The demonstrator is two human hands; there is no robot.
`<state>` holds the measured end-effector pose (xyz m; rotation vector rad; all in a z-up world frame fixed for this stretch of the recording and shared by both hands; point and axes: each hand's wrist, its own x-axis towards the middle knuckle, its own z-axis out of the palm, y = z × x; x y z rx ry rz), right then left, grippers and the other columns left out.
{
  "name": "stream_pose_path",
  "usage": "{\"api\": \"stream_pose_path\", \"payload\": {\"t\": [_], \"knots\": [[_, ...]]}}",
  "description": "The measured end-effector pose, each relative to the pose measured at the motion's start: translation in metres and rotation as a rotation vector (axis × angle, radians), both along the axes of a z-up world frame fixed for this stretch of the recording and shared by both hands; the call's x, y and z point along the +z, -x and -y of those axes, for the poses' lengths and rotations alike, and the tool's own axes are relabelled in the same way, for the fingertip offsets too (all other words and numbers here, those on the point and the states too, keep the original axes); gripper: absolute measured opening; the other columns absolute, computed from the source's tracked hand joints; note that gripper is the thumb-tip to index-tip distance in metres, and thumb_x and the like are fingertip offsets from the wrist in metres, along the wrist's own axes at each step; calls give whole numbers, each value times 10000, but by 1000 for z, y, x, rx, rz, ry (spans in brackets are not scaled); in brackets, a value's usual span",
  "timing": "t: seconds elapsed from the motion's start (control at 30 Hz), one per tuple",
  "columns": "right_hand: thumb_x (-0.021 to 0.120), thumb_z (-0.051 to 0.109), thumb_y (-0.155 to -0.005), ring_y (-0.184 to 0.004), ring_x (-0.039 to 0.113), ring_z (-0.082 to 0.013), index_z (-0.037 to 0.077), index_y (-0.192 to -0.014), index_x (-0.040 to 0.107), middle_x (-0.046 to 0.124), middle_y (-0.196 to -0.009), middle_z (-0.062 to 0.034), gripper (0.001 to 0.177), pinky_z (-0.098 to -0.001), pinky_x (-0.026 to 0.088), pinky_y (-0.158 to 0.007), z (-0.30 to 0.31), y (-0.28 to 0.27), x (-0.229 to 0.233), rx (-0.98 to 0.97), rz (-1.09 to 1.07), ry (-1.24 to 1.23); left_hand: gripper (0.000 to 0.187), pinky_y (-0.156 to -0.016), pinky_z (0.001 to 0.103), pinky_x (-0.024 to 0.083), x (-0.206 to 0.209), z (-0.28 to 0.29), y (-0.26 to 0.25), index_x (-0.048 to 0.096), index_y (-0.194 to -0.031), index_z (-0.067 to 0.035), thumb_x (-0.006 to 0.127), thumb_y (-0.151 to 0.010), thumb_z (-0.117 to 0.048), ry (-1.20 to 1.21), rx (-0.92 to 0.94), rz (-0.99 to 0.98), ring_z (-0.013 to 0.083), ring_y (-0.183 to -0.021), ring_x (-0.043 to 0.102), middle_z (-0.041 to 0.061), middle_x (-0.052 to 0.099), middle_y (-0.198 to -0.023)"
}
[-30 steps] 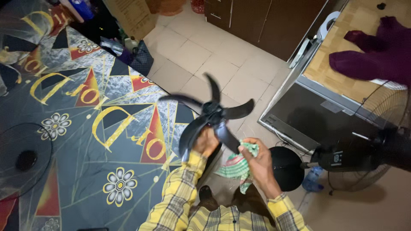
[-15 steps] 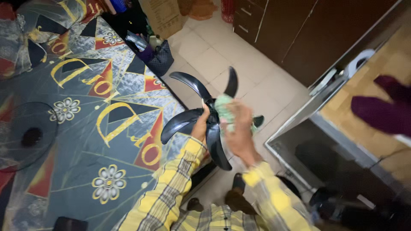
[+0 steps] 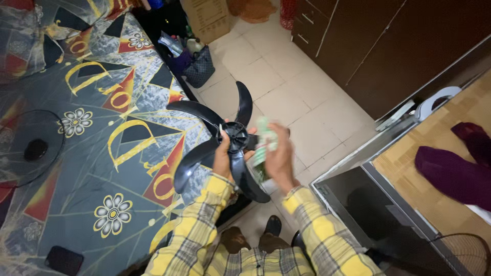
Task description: The person holds a detached fan blade assembly and wipes it with a green and white checkered cloth. They rotate the fan blade to clean different sections, including the blades and the central hub, while standing in a bedroom.
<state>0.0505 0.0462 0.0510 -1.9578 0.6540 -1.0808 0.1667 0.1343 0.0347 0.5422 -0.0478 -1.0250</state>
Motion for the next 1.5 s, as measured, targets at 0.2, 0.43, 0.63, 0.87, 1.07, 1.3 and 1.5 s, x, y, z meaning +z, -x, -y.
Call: {"api": "stream_pose_path", "payload": {"t": [0.2, 0.43, 0.63, 0.87, 1.07, 1.3, 1.5], "knots": [[528, 16, -968, -1085, 683, -339, 47, -1302, 594, 621, -1216, -195, 341, -433, 562, -913, 29, 3, 29, -142, -207, -329, 467, -897, 433, 578, -19, 24, -11, 450, -1489, -285, 471, -1052, -449, 89, -121, 19, 280, -1192, 664, 168, 639, -1357], [595, -135, -783, -1139, 633, -335, 49, -1228, 624, 604, -1218, -167, 483, -415, 588, -855, 20, 0, 27, -123, -140, 389, 543, -1028, 437, 621, -44, 63, -8, 401, -1645, -161, 483, -1168, -408, 119, -152, -126, 289, -1283, 626, 171, 582, -1478], [520, -105, -923, -939, 696, -229, 24, -1231, 577, 611, -1193, -128, 339, -314, 608, -752, 39, -6, 34, -279, -92, -299, 515, -866, 433, 596, -24, 51, -15, 348, -1554, -377, 445, -1056, -462, 30, -235, 61, 305, -1193, 641, 229, 614, -1392], [539, -67, -859, -1029, 661, -342, 41, -1181, 599, 602, -1194, -147, 345, -434, 551, -914, 73, -23, 13, -175, -92, -322, 544, -907, 507, 593, -47, 62, -41, 300, -1569, -359, 440, -1053, -458, 44, -130, 7, 349, -1221, 639, 232, 582, -1419], [582, -66, -861, -1162, 603, -392, -2, -1156, 637, 587, -1182, -212, 306, -521, 414, -1112, 107, -31, -9, -26, -115, 184, 549, -1081, 500, 545, -70, 129, -32, 335, -1685, -257, 458, -1169, -399, 102, 31, 14, 318, -1323, 618, 174, 564, -1533], [585, -15, -951, -1187, 592, -394, -9, -1166, 621, 587, -1242, -215, 218, -434, 496, -989, 179, -27, 9, 134, -92, 60, 447, -1063, 518, 549, -64, 182, -29, 358, -1574, -241, 455, -1182, -434, 122, 146, 24, 311, -1283, 637, 163, 584, -1432], [598, -68, -885, -1222, 605, -388, 11, -1172, 643, 624, -1228, -191, 301, -454, 484, -1061, 234, -47, 13, 106, -81, 64, 499, -919, 483, 585, -43, 184, -38, 384, -1512, -350, 450, -1040, -496, 48, 193, 33, 311, -1132, 683, 198, 632, -1355]]}}
